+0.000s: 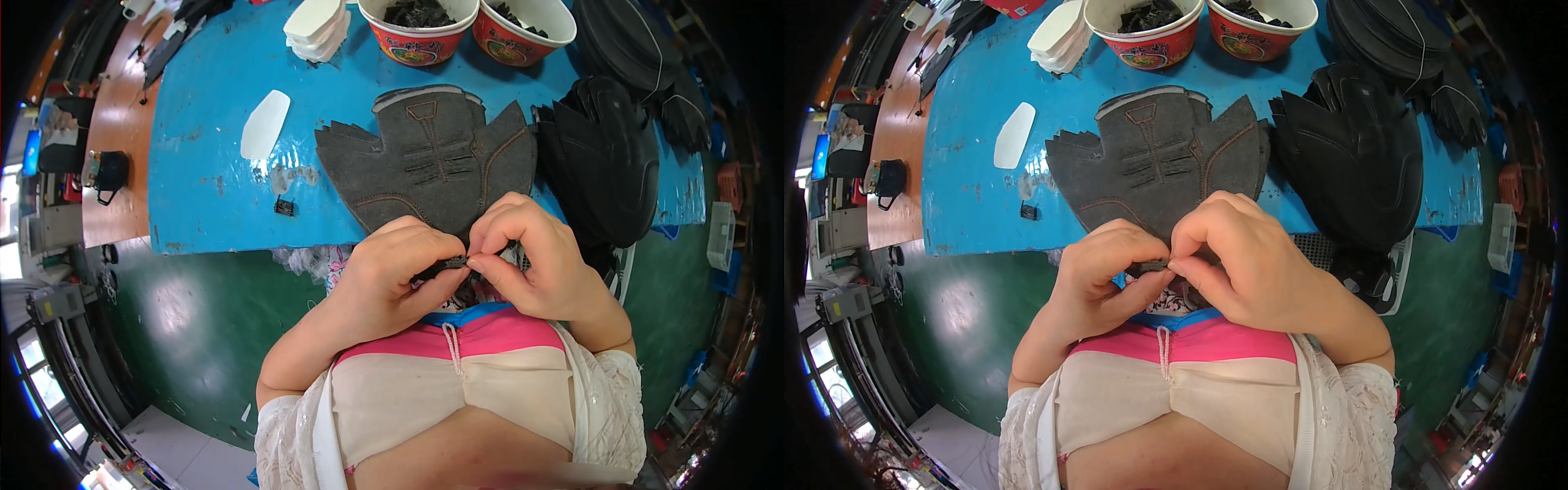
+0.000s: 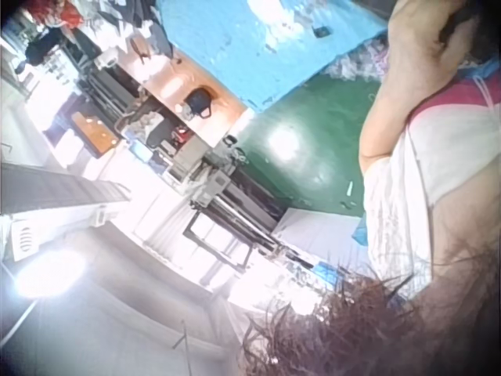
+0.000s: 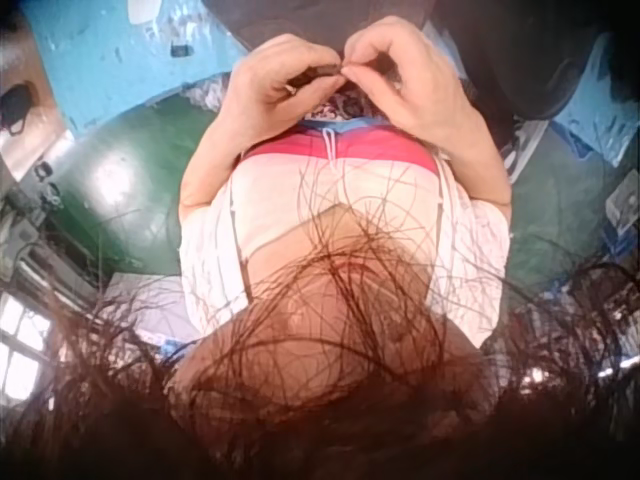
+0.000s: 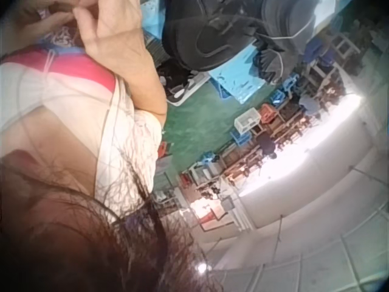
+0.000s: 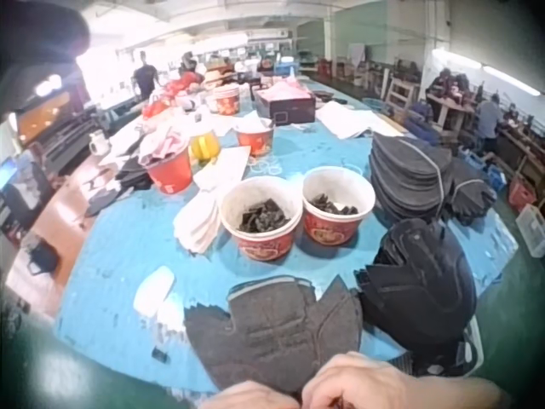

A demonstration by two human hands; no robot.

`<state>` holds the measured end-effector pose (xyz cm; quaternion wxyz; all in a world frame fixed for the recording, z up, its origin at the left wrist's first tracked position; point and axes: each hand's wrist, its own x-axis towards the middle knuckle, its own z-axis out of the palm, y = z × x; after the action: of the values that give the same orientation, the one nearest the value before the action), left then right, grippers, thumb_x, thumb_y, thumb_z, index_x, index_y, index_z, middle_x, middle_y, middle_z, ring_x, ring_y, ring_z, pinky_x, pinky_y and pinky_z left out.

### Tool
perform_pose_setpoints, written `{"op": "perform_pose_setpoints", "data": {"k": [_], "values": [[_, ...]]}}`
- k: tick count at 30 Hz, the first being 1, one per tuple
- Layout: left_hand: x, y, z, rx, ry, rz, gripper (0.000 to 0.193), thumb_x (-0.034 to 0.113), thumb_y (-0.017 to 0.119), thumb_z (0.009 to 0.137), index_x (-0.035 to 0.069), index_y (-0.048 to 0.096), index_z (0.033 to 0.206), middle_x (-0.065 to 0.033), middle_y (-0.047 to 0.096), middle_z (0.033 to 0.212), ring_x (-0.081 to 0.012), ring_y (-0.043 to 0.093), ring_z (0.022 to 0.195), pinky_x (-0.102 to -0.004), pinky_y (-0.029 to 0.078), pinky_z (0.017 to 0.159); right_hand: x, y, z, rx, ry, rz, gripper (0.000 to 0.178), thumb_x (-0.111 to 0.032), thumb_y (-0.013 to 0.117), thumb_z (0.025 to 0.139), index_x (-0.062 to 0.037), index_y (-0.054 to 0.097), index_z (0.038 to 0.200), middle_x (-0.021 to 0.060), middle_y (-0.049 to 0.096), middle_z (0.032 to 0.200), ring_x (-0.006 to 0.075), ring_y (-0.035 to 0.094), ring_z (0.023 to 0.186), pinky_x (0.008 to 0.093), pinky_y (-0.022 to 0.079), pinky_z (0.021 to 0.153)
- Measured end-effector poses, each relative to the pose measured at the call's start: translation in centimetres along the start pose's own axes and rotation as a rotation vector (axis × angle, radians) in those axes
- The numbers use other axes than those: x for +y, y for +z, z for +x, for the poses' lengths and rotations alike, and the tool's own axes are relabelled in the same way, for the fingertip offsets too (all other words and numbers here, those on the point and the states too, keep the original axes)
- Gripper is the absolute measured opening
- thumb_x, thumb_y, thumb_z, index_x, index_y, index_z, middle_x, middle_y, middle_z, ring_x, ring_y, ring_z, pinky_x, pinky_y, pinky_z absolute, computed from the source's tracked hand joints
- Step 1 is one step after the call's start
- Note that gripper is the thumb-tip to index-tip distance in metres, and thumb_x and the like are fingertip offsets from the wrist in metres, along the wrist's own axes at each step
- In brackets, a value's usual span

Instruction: The person attaches small plastic inserts into the slots of shoe upper panels by hand, pressing them into place across multiple panels.

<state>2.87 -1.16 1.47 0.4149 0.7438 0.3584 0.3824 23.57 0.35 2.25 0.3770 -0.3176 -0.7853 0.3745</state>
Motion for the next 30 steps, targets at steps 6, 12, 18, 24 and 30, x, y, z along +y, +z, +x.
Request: {"op": "perform_pose_setpoints", "data": {"k": [6, 12, 18, 24, 30], "values": [[0.2, -0.5, -0.3, -0.063, -0.085, -0.223, 0.02, -0.003, 0.073, 0.076, 0.0, 0.069, 0.095, -0.0083, 0.069, 0.085, -0.0193, 0.062, 0.075, -0.0295, 0.046, 0.064, 0.4, 0.1, 0.0, -0.062, 0.073, 0.271, 0.024, 0.002, 0.069, 0.082, -0.006, 0.05, 0.095, 0.0089, 0.063, 0.088, 0.0197, 0.061, 0.078, 0.0316, 0.048, 0.068], [0.3, -0.5, -0.7, -0.045, -0.158, -0.28, 0.014, -0.002, 0.069, 0.081, 0.0, 0.066, 0.095, -0.0092, 0.068, 0.083, -0.0182, 0.061, 0.074, -0.0292, 0.046, 0.064, 1.1, 0.8, 0.3, -0.038, -0.104, 0.3, 0.028, 0.006, 0.067, 0.082, -0.0061, 0.045, 0.094, 0.0094, 0.063, 0.087, 0.0192, 0.059, 0.076, 0.0276, 0.047, 0.065], [-0.9, 0.2, -0.8, 0.102, -0.035, -0.207, 0.013, 0.001, 0.07, 0.079, 0.002, 0.064, 0.091, -0.0066, 0.064, 0.076, -0.018, 0.061, 0.07, -0.0287, 0.046, 0.058, 0.6, 1.4, 0.3, 0.026, -0.07, 0.223, 0.032, 0.009, 0.066, 0.08, -0.007, 0.042, 0.094, 0.01, 0.062, 0.085, 0.019, 0.058, 0.075, 0.0292, 0.046, 0.065], [-1.8, -0.7, -1.0, 0.324, 0.02, -0.026, 0.021, -0.004, 0.071, 0.072, 0.005, 0.063, 0.09, -0.0064, 0.064, 0.09, -0.0229, 0.061, 0.076, -0.0311, 0.046, 0.065, 1.4, 0.6, 0.3, 0.142, -0.03, 0.093, 0.031, 0.008, 0.065, 0.082, -0.0056, 0.04, 0.09, 0.0113, 0.061, 0.086, 0.0163, 0.058, 0.073, 0.0277, 0.046, 0.066], [-2.0, 0.0, -0.2, 0.207, 0.18, 0.603, 0.029, 0.003, 0.075, 0.062, 0.008, 0.065, 0.089, -0.0038, 0.065, 0.099, -0.0266, 0.06, 0.089, -0.0362, 0.047, 0.073, 3.9, -0.7, 4.7, 0.236, 0.158, -0.148, 0.023, 0.001, 0.063, 0.086, -0.0023, 0.042, 0.094, 0.0091, 0.061, 0.084, 0.0165, 0.062, 0.074, 0.0278, 0.05, 0.069]]}}
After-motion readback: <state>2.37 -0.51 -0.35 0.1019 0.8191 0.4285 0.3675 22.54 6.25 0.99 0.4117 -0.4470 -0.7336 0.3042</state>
